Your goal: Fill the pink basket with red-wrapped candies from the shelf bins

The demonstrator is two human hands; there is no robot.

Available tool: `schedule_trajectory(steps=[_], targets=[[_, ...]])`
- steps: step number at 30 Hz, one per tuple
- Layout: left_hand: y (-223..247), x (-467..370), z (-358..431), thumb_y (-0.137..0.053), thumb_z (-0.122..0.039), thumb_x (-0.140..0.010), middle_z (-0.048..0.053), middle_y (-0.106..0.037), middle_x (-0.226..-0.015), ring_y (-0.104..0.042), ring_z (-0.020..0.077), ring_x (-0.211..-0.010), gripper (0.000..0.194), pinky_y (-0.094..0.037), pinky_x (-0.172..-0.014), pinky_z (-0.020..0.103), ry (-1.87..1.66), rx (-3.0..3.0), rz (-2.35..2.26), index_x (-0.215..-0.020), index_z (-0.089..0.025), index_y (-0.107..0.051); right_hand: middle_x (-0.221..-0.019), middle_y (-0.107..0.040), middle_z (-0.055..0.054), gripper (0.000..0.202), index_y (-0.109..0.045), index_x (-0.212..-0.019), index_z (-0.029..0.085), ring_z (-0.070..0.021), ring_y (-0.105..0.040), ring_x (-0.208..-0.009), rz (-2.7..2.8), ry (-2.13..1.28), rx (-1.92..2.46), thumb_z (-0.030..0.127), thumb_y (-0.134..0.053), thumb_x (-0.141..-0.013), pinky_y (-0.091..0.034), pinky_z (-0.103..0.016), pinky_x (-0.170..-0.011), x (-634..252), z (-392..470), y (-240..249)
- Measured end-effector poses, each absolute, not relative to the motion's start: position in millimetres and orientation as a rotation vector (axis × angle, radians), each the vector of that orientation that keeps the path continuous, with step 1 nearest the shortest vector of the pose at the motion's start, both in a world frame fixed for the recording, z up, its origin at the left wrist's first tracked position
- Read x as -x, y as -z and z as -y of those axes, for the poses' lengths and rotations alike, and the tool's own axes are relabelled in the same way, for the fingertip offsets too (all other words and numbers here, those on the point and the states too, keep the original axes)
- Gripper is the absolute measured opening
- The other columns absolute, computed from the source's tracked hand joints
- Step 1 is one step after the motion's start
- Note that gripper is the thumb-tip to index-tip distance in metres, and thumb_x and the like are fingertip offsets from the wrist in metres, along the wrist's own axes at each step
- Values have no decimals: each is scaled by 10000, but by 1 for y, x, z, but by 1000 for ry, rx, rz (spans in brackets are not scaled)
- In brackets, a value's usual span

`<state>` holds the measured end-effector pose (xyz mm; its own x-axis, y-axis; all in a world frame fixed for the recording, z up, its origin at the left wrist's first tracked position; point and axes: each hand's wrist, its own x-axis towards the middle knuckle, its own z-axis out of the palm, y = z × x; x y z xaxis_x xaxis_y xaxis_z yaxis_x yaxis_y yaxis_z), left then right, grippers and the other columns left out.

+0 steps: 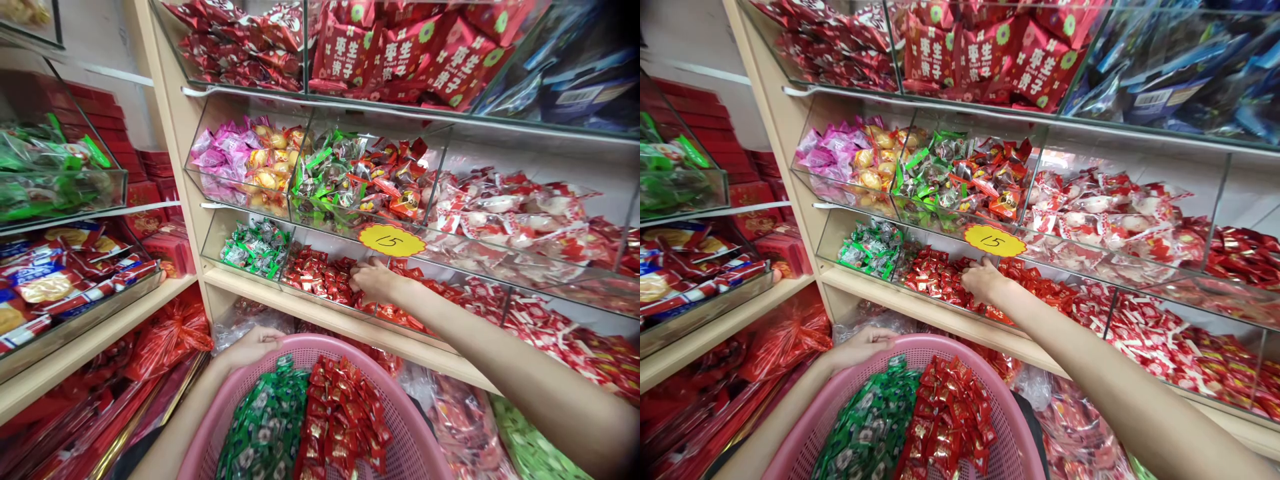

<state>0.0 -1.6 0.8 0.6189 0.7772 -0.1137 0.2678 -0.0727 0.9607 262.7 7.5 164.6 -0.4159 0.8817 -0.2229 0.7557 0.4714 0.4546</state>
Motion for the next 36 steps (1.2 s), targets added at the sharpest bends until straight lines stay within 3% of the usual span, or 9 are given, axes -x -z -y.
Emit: schedule_trajectory(steps=[5, 9, 13, 16, 20, 23, 26, 30, 36], targets=[[2, -1, 0, -564, -396, -678, 77, -644, -919, -563, 181, -797, 410, -409, -701, 241, -533, -1633, -894, -957, -101, -624, -856, -606, -74, 219, -611, -831, 179, -192, -516, -832, -2493, -302, -1495, 352, -591, -697, -337, -280, -676, -267, -8, -179], [1, -1, 2, -561, -393, -678, 80, -645, -916, -566, 185, -794, 416, -412, -701, 244, -529, -1629, -902, -960, -94, -623, -741, -606, -41, 392, -598, -844, 154, -142, -510, -662, -2632, 155, -1674, 509, -472, -735, -352, -243, -574, -267, -19, -168], [0, 0, 4, -546, -384, -696, 74, -645, -914, -566, 182, -793, 400, -416, -687, 237, -526, -1623, -886, -958, -92, -622, -696, -596, -25, 445, -606, -789, 136, -130, -495, -618, -2525, 457, -1719, 549, -453, -723, -356, -232, -531, -261, -25, -151], [-1, 1, 4, -538, -375, -707, 70, -645, -911, -564, 175, -780, 390, -415, -674, 228, -528, -1642, -878, -967, -96, -622, -784, -611, -63, 403, -594, -896, 137, -152, -521, -675, -2438, 370, -1831, 488, -505, -719, -376, -240, -570, -257, -25, -144], [-3, 0, 4, -549, -391, -697, 67, -646, -893, -564, 166, -744, 425, -413, -645, 223, -519, -1618, -879, -1005, -105, -610, -1027, -539, -99, 453, -464, -1141, 183, -184, -492, -894, -2696, 87, -1723, 318, -562, -720, -370, -271, -716, -255, -22, -138], [-3, -1, 5, -554, -403, -689, 72, -645, -890, -564, 166, -730, 444, -415, -640, 230, -521, -1592, -883, -1011, -102, -607, -1025, -515, -61, 303, -535, -1051, 244, -177, -443, -938, -2890, -106, -1435, 195, -514, -753, -337, -292, -754, -253, -20, -135], [-2, -1, 5, -548, -402, -694, 73, -645, -894, -564, 172, -749, 426, -415, -661, 235, -528, -1618, -893, -986, -99, -617, -923, -536, -46, 168, -610, -887, 232, -169, -440, -879, -2914, -176, -1295, 219, -474, -789, -325, -292, -722, -252, -19, -135], [-2, 1, 4, -543, -387, -700, 73, -646, -911, -561, 182, -796, 387, -411, -700, 240, -530, -1674, -910, -936, -94, -633, -873, -564, -48, 173, -614, -859, 207, -179, -457, -850, -2883, -188, -1301, 320, -538, -751, -326, -294, -705, -256, -23, -131], [-1, 0, 3, -541, -391, -702, 78, -643, -926, -561, 183, -807, 396, -411, -695, 238, -524, -1658, -906, -949, -91, -622, -920, -596, -42, 237, -580, -953, 190, -164, -500, -857, -2884, -67, -1320, 250, -555, -725, -350, -258, -717, -264, -33, -134]])
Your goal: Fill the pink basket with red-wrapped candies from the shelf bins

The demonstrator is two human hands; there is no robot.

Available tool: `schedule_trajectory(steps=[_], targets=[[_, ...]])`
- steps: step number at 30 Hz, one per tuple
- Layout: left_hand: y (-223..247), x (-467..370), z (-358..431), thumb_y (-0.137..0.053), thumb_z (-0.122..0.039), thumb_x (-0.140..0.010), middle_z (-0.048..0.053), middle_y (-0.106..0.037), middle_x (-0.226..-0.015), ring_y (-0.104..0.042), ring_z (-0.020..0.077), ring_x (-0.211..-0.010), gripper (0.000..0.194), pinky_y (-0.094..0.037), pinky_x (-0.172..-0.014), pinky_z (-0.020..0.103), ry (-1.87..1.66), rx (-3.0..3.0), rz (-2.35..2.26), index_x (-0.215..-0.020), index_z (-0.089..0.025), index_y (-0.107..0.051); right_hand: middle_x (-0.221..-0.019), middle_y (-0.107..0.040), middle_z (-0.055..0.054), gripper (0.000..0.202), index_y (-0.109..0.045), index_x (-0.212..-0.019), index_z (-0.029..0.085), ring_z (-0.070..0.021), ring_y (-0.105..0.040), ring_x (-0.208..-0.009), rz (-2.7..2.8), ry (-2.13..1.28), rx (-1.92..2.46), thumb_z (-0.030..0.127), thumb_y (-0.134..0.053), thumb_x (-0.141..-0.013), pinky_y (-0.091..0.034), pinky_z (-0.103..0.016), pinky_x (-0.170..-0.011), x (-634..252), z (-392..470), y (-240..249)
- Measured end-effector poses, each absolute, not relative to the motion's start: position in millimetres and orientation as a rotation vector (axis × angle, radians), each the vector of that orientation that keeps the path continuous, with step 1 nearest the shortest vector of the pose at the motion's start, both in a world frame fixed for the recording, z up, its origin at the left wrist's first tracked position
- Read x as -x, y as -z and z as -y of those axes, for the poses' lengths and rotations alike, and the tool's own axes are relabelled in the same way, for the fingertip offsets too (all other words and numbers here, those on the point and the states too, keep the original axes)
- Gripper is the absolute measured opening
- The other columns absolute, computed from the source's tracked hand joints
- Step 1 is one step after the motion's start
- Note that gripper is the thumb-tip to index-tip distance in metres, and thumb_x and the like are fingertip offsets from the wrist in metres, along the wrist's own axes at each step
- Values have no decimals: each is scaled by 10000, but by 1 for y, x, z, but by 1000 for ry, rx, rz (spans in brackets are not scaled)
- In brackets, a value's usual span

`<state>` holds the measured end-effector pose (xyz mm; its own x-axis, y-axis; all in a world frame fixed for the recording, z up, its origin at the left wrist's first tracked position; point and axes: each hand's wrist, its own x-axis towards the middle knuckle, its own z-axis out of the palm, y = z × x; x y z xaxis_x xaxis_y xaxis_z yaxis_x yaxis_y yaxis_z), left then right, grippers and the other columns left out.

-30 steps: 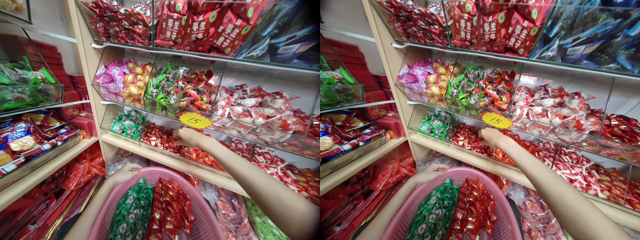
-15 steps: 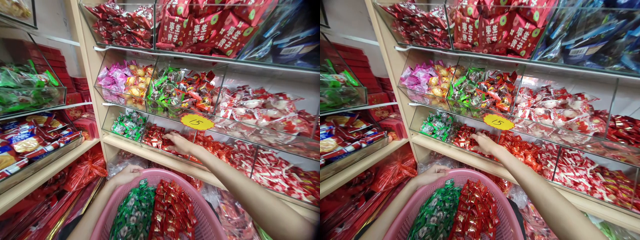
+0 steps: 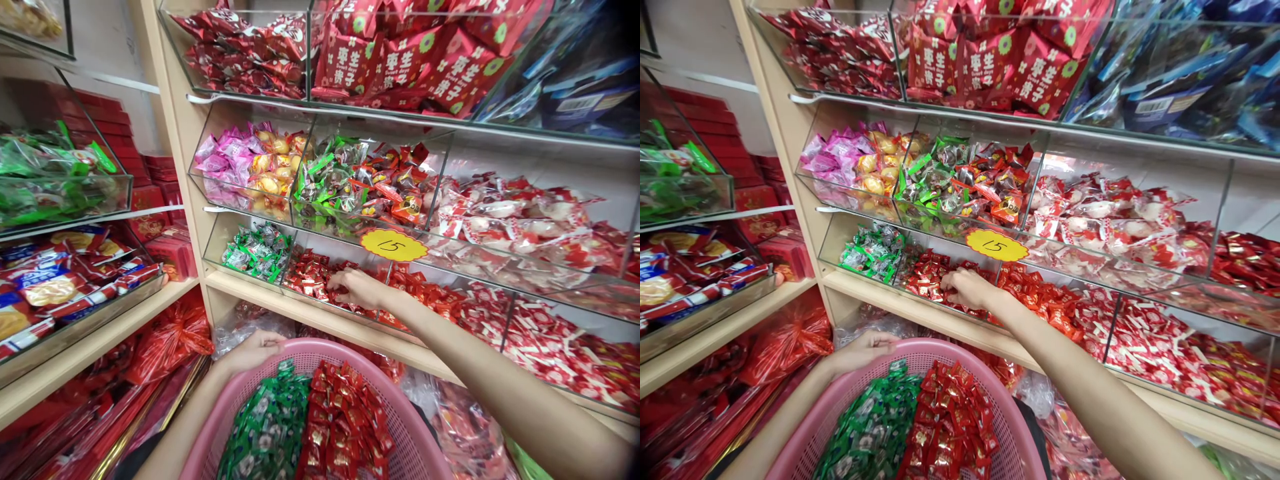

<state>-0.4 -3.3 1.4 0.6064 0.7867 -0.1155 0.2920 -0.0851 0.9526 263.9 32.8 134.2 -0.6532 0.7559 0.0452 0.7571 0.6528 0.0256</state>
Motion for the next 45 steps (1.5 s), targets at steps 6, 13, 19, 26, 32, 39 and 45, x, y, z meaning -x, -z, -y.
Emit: schedule_trajectory(steps=[6, 13, 19, 26, 32, 39, 45], targets=[[-5, -1, 4, -554, -412, -686, 81, -645, -921, -564, 182, -790, 434, -409, -684, 237, -517, -1610, -910, -974, -94, -619, -925, -574, -58, 306, -576, -997, 202, -184, -502, -881, 2863, 219, 1404, 239, -583, -693, -349, -250, -710, -270, -28, -162], [-6, -2, 5, -566, -405, -677, 75, -648, -913, -563, 184, -794, 437, -407, -703, 245, -529, -1598, -900, -993, -108, -619, -921, -557, -52, 225, -563, -873, 200, -176, -511, -872, 3035, 228, 1459, 97, -534, -674, -356, -234, -672, -272, -16, -151], [-4, -1, 4, -558, -393, -689, 79, -645, -902, -560, 181, -791, 438, -405, -703, 241, -523, -1607, -902, -1004, -92, -610, -994, -547, -88, 279, -505, -942, 186, -190, -519, -913, 3031, 414, 1535, 64, -515, -691, -385, -250, -682, -270, -10, -136], [-5, -1, 4, -558, -407, -684, 67, -648, -874, -560, 164, -737, 442, -408, -650, 224, -512, -1594, -895, -1001, -104, -612, -965, -562, -79, 215, -507, -920, 169, -164, -546, -853, 2963, 252, 1489, 155, -558, -712, -388, -230, -650, -275, -12, -138], [-11, -3, 7, -566, -409, -671, 75, -647, -863, -560, 173, -728, 449, -409, -645, 235, -512, -1581, -901, -985, -93, -620, -905, -603, -60, 223, -567, -895, 162, -161, -549, -853, 2870, -10, 1431, 245, -607, -692, -382, -233, -712, -276, -30, -141], [-2, -1, 2, -544, -369, -705, 72, -646, -854, -550, 152, -704, 414, -397, -625, 216, -517, -1617, -893, -996, -82, -608, -930, -590, -67, 331, -574, -931, 144, -167, -539, -833, 2802, -7, 1509, 252, -661, -630, -393, -230, -697, -273, -33, -138], [2, -1, 1, -536, -350, -715, 77, -645, -875, -551, 154, -728, 396, -396, -642, 214, -516, -1636, -896, -990, -75, -609, -852, -582, -66, 159, -580, -821, 136, -158, -535, -793, 2825, 111, 1401, 240, -599, -702, -379, -227, -675, -277, -31, -148]])
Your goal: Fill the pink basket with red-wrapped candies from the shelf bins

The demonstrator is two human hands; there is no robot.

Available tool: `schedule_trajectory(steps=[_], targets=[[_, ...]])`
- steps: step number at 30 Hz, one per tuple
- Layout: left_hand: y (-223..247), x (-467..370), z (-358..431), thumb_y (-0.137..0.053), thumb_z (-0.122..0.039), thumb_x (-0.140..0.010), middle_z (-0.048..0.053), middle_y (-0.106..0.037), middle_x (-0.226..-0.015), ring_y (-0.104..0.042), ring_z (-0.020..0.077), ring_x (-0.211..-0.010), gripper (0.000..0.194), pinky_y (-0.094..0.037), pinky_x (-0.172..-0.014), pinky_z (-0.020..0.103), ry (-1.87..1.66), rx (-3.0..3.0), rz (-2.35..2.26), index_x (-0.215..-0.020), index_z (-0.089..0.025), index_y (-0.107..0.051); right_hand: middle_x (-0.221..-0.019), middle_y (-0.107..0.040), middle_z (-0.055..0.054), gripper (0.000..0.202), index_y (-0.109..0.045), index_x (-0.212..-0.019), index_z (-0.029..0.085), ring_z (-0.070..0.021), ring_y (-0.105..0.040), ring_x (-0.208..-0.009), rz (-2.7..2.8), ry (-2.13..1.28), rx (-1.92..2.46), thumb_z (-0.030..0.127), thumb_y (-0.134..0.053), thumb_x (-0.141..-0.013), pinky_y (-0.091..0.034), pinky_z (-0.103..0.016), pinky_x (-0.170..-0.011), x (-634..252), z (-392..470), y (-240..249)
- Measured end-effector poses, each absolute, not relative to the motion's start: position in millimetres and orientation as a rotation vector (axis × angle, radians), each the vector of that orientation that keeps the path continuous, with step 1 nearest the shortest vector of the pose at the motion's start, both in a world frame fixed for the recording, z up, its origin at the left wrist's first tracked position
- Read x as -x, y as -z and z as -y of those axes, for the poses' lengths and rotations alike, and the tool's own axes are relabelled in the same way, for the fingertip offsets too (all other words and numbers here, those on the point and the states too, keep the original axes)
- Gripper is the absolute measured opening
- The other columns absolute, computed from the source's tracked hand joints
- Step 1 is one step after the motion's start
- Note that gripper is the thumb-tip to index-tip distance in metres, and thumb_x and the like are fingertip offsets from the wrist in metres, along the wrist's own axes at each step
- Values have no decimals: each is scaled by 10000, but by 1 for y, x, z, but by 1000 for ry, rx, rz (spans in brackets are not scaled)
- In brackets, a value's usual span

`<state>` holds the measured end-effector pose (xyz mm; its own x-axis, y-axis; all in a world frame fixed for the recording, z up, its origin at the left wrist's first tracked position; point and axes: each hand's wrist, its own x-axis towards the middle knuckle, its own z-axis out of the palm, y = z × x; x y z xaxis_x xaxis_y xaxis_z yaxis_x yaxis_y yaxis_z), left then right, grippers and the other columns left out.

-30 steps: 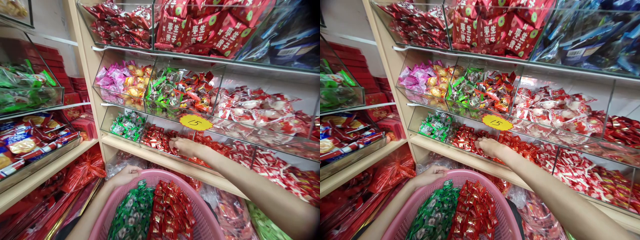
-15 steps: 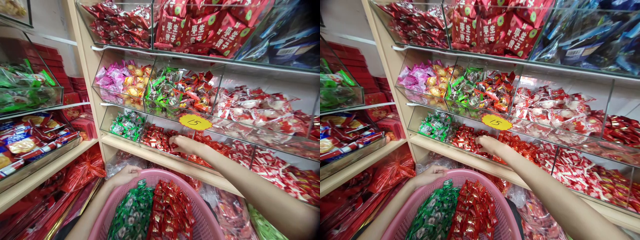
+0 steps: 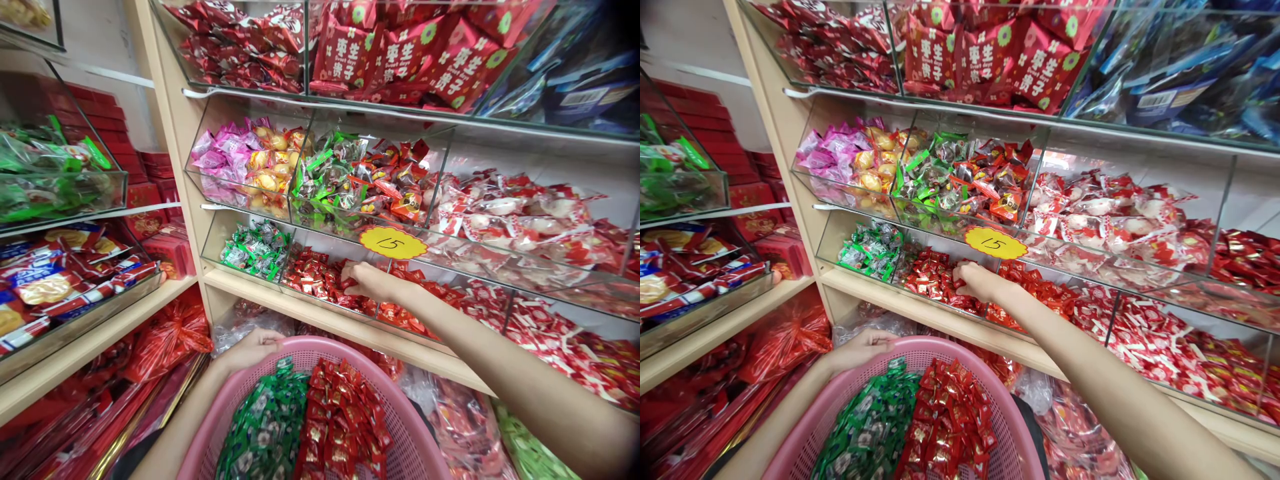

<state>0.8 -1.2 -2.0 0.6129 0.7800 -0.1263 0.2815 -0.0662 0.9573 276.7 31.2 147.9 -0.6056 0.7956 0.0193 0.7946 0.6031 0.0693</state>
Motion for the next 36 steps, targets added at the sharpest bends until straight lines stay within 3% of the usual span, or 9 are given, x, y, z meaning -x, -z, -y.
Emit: schedule_trajectory(steps=[6, 10, 14, 20, 27, 36], targets=[[4, 1, 0, -543, -359, -710, 75, -644, -904, -560, 169, -763, 408, -406, -677, 229, -522, -1640, -893, -1010, -89, -603, -844, -599, -57, 103, -545, -836, 183, -179, -533, -816, -2753, -286, -1456, 249, -526, -758, -356, -246, -641, -279, -19, -157], [5, 1, 0, -544, -365, -708, 71, -644, -910, -563, 178, -780, 412, -410, -696, 241, -515, -1627, -893, -1017, -99, -603, -854, -586, -55, 102, -515, -859, 183, -153, -535, -760, -2809, -199, -1463, 185, -489, -760, -347, -228, -614, -281, -17, -157], [5, 1, 0, -554, -364, -699, 74, -643, -919, -562, 180, -785, 405, -410, -697, 241, -524, -1617, -904, -1000, -99, -611, -880, -570, -55, 230, -494, -910, 176, -142, -518, -754, -2834, -141, -1477, 90, -495, -696, -336, -218, -616, -281, -18, -154], [5, 1, 0, -551, -367, -698, 64, -647, -892, -562, 174, -768, 394, -409, -675, 232, -523, -1622, -900, -982, -100, -616, -813, -566, -48, 438, -367, -1091, 147, -130, -497, -673, -2792, -54, -1562, 118, -530, -685, -309, -215, -558, -279, -17, -150], [1, 0, 0, -551, -368, -692, 66, -647, -869, -554, 163, -740, 373, -398, -654, 225, -526, -1645, -911, -932, -93, -630, -871, -564, -54, 292, -517, -861, 167, -141, -513, -808, -2725, -49, -1373, -14, -423, -652, -334, -216, -655, -274, -17, -148], [2, 0, 1, -545, -368, -694, 69, -647, -864, -556, 162, -732, 379, -398, -647, 223, -527, -1630, -919, -937, -88, -623, -980, -555, -89, 309, -555, -966, 160, -177, -518, -922, -2669, -69, -1349, 61, -484, -682, -355, -231, -730, -270, -18, -139]])
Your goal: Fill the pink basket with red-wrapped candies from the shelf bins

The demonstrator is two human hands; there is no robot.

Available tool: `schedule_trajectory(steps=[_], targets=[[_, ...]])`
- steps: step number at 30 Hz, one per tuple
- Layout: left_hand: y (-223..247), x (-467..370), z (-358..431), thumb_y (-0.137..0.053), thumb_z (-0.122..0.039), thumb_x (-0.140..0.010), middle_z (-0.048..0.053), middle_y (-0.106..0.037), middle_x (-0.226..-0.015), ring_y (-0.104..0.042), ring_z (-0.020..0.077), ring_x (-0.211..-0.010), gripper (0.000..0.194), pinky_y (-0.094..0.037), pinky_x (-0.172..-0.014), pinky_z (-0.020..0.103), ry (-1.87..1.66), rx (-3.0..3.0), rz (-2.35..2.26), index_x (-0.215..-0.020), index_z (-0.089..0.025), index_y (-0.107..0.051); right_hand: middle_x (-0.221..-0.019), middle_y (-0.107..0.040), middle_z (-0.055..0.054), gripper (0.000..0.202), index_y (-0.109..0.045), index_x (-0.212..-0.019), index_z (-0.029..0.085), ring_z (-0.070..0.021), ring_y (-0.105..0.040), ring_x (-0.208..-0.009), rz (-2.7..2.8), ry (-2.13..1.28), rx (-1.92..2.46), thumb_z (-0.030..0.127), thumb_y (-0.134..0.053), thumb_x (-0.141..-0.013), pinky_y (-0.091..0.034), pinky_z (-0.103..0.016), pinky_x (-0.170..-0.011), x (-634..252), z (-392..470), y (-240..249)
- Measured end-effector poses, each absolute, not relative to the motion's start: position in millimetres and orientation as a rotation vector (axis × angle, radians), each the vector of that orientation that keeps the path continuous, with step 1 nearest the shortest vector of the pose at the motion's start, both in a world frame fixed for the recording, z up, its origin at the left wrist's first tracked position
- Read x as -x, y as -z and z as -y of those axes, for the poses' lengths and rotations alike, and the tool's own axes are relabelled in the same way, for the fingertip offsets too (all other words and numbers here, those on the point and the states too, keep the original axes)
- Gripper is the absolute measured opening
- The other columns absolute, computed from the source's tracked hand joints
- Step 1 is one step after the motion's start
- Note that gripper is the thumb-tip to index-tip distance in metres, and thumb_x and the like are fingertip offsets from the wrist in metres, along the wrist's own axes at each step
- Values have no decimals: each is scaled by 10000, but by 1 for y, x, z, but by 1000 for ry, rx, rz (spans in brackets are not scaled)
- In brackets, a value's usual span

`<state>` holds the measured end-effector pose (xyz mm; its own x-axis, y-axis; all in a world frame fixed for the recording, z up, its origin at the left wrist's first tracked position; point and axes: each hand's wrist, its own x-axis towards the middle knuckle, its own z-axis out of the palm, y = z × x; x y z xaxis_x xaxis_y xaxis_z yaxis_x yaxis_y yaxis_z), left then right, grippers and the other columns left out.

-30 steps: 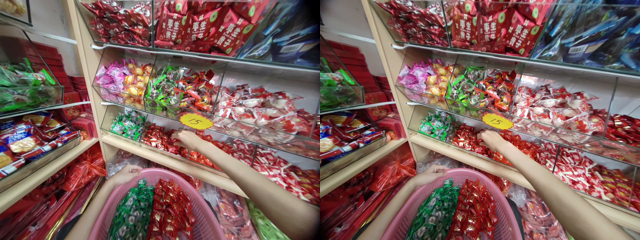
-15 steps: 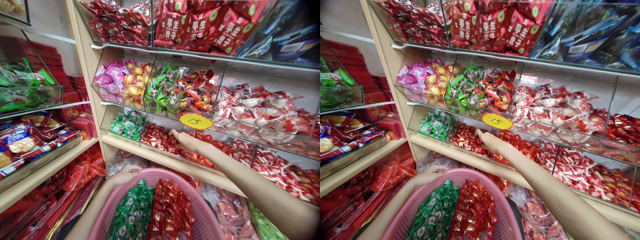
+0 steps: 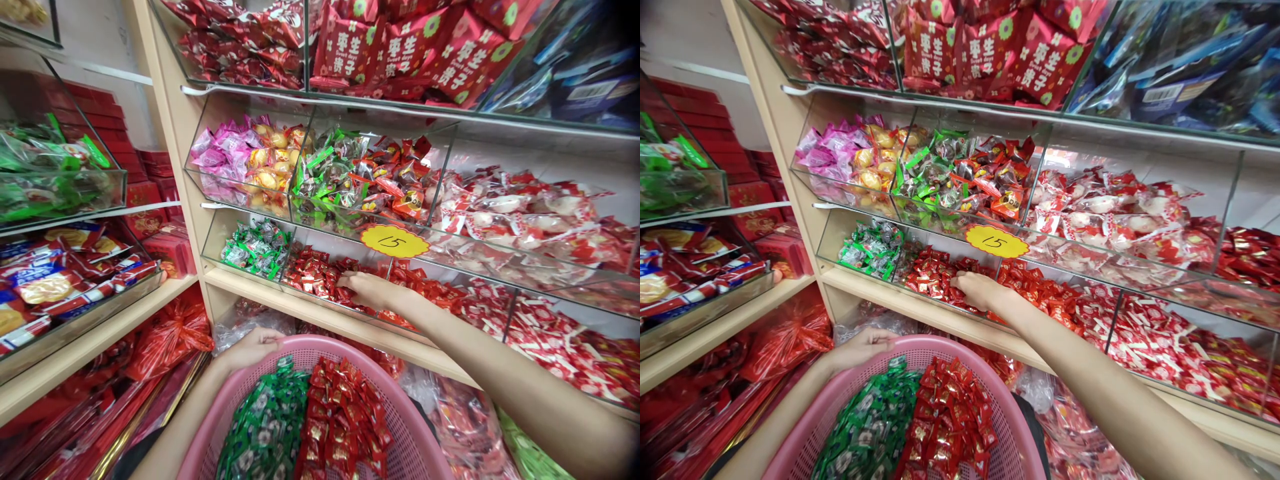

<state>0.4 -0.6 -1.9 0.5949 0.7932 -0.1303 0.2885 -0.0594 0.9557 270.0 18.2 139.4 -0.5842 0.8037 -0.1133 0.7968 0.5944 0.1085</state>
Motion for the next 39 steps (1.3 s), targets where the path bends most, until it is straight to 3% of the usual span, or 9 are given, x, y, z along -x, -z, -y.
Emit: schedule_trajectory(steps=[6, 23, 29, 34, 39], targets=[[0, 0, 1, -542, -371, -699, 83, -642, -898, -559, 171, -753, 396, -405, -662, 230, -511, -1639, -898, -954, -77, -616, -941, -575, -105, 179, -566, -908, 142, -180, -543, -877, -2659, -129, -1357, 210, -506, -753, -366, -231, -713, -271, -18, -138], [-3, 0, 2, -554, -396, -690, 71, -649, -870, -560, 165, -747, 415, -404, -660, 226, -518, -1635, -898, -961, -88, -619, -927, -596, -92, 183, -543, -838, 162, -183, -544, -862, -2547, -60, -1518, 244, -585, -679, -364, -225, -694, -265, -22, -138], [-2, -1, 1, -558, -396, -687, 68, -647, -881, -556, 166, -755, 412, -403, -666, 228, -518, -1638, -900, -953, -89, -622, -904, -589, -100, 206, -533, -846, 149, -181, -557, -808, -2489, -116, -1529, 191, -578, -650, -365, -226, -641, -267, -24, -131], [2, 0, 0, -555, -398, -690, 77, -647, -905, -561, 172, -771, 414, -412, -682, 239, -517, -1643, -903, -956, -87, -620, -893, -599, -105, 186, -536, -860, 143, -180, -566, -807, -2499, -124, -1492, 163, -542, -675, -372, -228, -639, -267, -24, -128], [-5, -1, 3, -551, -401, -693, 83, -641, -945, -563, 178, -804, 425, -412, -703, 240, -502, -1636, -890, -976, -92, -618, -862, -607, -111, 151, -548, -835, 139, -194, -574, -797, -2506, -120, -1481, 235, -541, -719, -377, -239, -635, -266, -22, -129]])
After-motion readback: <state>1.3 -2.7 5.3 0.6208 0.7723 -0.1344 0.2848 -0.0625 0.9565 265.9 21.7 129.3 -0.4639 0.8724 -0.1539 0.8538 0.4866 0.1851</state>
